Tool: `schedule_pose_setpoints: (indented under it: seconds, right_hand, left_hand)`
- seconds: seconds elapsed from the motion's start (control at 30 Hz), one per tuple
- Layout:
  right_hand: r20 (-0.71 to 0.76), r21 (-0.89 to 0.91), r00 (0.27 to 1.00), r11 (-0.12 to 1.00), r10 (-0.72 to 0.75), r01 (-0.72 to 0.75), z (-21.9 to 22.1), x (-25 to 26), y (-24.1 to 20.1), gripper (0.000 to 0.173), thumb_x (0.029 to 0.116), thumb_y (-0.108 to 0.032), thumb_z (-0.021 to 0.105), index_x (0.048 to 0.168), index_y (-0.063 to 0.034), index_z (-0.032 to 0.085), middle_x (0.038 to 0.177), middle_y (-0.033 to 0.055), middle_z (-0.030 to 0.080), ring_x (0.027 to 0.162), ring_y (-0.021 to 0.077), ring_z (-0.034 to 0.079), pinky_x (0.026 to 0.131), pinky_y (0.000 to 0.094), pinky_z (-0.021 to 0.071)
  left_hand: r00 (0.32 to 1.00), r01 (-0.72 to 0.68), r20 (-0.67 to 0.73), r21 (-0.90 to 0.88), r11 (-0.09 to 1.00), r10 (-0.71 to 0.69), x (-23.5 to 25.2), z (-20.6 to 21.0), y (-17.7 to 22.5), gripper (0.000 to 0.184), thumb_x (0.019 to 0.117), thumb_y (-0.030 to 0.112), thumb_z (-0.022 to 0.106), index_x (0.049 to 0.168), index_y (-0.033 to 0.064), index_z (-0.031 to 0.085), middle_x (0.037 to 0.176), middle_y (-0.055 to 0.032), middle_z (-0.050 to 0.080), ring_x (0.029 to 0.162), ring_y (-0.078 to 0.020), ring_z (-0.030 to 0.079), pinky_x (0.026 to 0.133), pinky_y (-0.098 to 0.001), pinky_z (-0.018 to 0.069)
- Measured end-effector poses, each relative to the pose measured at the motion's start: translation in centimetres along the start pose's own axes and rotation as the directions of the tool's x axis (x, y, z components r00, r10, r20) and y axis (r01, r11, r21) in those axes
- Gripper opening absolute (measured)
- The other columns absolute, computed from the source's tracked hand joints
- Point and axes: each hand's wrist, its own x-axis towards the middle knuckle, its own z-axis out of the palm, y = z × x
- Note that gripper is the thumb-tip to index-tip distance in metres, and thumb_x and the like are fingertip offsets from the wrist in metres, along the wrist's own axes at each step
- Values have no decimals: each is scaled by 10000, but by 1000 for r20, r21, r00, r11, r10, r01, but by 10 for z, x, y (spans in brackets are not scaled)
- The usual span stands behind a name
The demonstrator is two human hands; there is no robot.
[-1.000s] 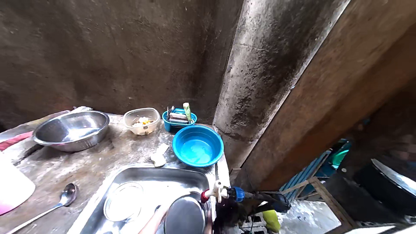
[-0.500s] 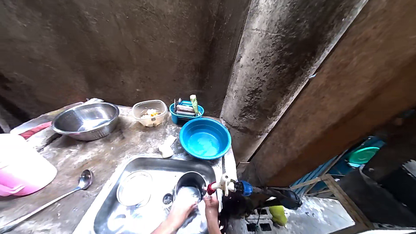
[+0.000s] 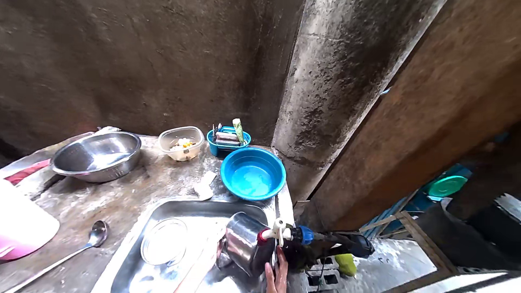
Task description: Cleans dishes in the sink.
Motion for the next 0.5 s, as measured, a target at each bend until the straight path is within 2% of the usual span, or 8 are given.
schedule_pose_setpoints:
  seconds: [0.03, 0.1, 0.2, 0.27, 0.33, 0.4, 0.47, 0.5]
  right_hand:
    - [7, 10, 1000, 1000, -7, 7, 0, 1, -3, 738, 936, -277, 552, 1433, 229, 348, 1546, 409, 299, 1488, 421, 296, 1213, 478, 275]
    - [-16, -14, 999, 999, -52, 52, 0, 3, -10, 811, 913, -323, 579, 1430, 249, 328, 1530, 427, 310, 1477, 422, 315, 1219, 451, 253]
    - [-94, 0, 993, 997, -72, 72, -4, 1, -12, 776, 911, -279, 567, 1410, 262, 321, 1510, 444, 314, 1447, 398, 354, 1170, 439, 333]
    - [-109, 58, 994, 998, 4, 2, -8, -6, -14, 700, 941, -197, 513, 1429, 249, 283, 1528, 439, 274, 1444, 389, 347, 1140, 450, 363]
    - [-44, 110, 992, 987, 122, -116, -8, -13, -17, 639, 987, -160, 419, 1456, 240, 249, 1529, 429, 280, 1436, 373, 358, 1176, 423, 320]
    - [54, 154, 965, 952, 258, -264, -3, -19, -15, 582, 1040, -153, 328, 1489, 207, 246, 1541, 391, 314, 1438, 343, 382, 1193, 407, 305]
    - [167, 227, 878, 850, 448, -476, 5, -19, -12, 549, 1082, -191, 246, 1529, 128, 262, 1547, 306, 362, 1403, 276, 426, 1166, 406, 356]
    - [202, 253, 817, 777, 540, -576, 10, -14, -10, 535, 1113, -235, 208, 1538, 82, 285, 1518, 262, 408, 1349, 248, 468, 1120, 413, 401]
  left_hand:
    - [999, 34, 11, -65, 997, -33, -1, 1, -8, 151, 1070, 66, 428, 1133, 30, 560, 897, 44, 644, 782, 8, 612, 703, -175, 527]
    - [989, 147, -12, -121, 982, -149, -5, 11, -18, 211, 1100, 98, 377, 1204, -5, 529, 916, 10, 611, 773, -9, 586, 701, -191, 509]
    - [967, 251, -29, -58, 966, -253, -5, 14, -34, 380, 1128, 255, 348, 1339, -8, 524, 1096, -82, 623, 906, -86, 595, 809, -277, 518]
    - [972, 224, -68, -9, 975, -224, -15, 25, -17, 346, 1116, 198, 400, 1307, -54, 540, 1088, -114, 632, 911, -95, 588, 833, -274, 509]
    - [998, 59, -10, 97, 994, -59, -20, 29, 1, 170, 1024, 64, 490, 995, -33, 626, 818, -14, 666, 743, -24, 620, 740, -222, 536]
    - [979, -159, 157, 209, 965, 127, -23, 26, 25, 161, 877, -37, 610, 742, 35, 660, 652, 98, 659, 623, 59, 601, 655, -161, 515]
    - [861, -473, 367, 320, 821, 353, -27, 15, 35, 121, 779, 74, 757, 676, 46, 700, 670, 107, 674, 671, 80, 608, 699, -138, 512]
    - [746, -648, 488, 373, 665, 453, -31, 12, 34, 223, 786, 188, 786, 665, 15, 713, 676, 42, 671, 696, 11, 611, 732, -193, 504]
